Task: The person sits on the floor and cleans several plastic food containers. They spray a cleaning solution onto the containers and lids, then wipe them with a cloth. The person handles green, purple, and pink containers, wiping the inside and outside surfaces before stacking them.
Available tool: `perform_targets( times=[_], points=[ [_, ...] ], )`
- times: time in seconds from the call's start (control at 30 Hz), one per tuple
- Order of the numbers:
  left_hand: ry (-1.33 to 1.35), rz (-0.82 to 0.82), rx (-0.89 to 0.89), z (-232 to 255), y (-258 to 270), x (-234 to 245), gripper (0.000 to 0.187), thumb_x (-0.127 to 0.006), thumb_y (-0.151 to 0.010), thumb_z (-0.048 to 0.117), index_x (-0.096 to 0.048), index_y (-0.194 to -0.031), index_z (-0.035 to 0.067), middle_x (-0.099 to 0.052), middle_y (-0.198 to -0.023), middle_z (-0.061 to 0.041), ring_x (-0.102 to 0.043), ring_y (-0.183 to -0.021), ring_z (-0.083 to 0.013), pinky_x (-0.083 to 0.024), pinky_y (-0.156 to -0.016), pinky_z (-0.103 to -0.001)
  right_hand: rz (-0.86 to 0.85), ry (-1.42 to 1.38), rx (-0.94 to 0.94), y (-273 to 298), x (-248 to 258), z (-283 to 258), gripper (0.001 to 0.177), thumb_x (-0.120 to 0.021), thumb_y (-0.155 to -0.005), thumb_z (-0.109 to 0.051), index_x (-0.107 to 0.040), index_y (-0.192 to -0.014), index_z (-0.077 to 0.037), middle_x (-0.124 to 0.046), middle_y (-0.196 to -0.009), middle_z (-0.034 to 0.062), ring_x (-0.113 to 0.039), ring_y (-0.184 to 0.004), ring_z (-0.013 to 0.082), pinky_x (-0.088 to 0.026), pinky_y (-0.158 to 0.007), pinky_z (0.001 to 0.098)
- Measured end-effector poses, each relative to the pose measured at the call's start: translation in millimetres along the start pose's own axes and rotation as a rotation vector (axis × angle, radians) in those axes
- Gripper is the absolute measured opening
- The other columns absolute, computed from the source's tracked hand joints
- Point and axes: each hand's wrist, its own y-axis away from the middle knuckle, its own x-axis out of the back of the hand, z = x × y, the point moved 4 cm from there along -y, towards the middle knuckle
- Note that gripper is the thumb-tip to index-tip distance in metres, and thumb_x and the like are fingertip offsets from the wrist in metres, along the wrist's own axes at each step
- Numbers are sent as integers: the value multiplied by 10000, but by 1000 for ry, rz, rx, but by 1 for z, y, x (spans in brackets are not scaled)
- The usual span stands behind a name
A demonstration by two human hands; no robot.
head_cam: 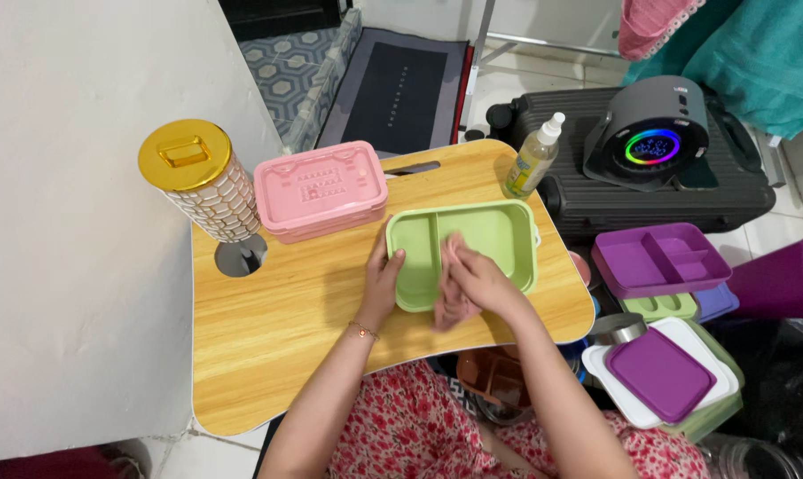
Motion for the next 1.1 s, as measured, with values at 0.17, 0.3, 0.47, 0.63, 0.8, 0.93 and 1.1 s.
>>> perform_targets(
  times=[0.17, 0.3, 0.47, 0.63, 0.8, 0.93, 1.1],
  points=[
    [-107, -19, -71, 6, -4, -2, 626, -549, -1055, 221, -327, -1596, -4, -387, -1645, -167, -358, -1516, -240, -296, -1228, -355, -58, 124, 206, 27, 48, -73, 350, -630, -863, -264, -680, -1102, -14, -726, -964, 212, -724, -855, 354, -573, -809, 420],
    [-151, 1, -90, 4, -2, -2, 596, -506, -1080, 260, -345, -1591, -1, -395, -1643, -171, -358, -1525, -246, -284, -1243, -360, 151, 240, 202, 28, 40, -111, 336, -665, -840, -259, -664, -1082, -26, -720, -961, 180, -691, -914, 360, -543, -824, 466],
    [-87, -47, -115, 10, -1, -9, 592, -497, -1086, 284, -356, -1584, -3, -461, -1587, -187, -428, -1475, -268, -332, -1229, -386, 471, 984, 559, 7, -22, -141, 372, -631, -839, -187, -696, -1177, -45, -722, -1209, 146, -629, -1222, 308, -349, -1083, 607],
    [-158, -28, -119, 9, 1, -9, 596, -510, -1079, 283, -365, -1579, -8, -507, -1553, -186, -481, -1439, -271, -365, -1209, -393, 356, 1253, 249, -1, -48, -129, 430, -627, -846, -319, -711, -1185, -68, -697, -1229, 189, -572, -1300, 326, -132, -1184, 696],
    [-187, -49, -124, 11, 0, -8, 621, -501, -1088, 302, -332, -1600, -8, -519, -1544, -185, -490, -1430, -262, -360, -1211, -390, 33, 1148, 158, 9, -51, -119, 759, -698, -675, -525, -671, -1253, -34, -667, -1250, 178, -549, -1289, 351, -84, -1160, 686],
    [-197, 5, -113, 10, 0, -6, 623, -497, -1082, 324, -345, -1594, 3, -492, -1542, -166, -532, -1345, -238, -426, -1144, -381, 185, 1057, 419, 20, -43, -123, 679, -679, -765, -488, -681, -1286, -52, -669, -1276, 213, -592, -1189, 360, -153, -1111, 716],
    [-35, 39, 36, 0, -5, -4, 633, -492, -1051, 302, -317, -1603, 46, -467, -1547, -135, -537, -1270, -233, -443, -1097, -382, -176, 1051, 293, 7, -36, -105, 470, -602, -920, -407, -665, -1263, -93, -720, -1148, 154, -669, -1113, 305, -246, -1168, 666]
  ],
)
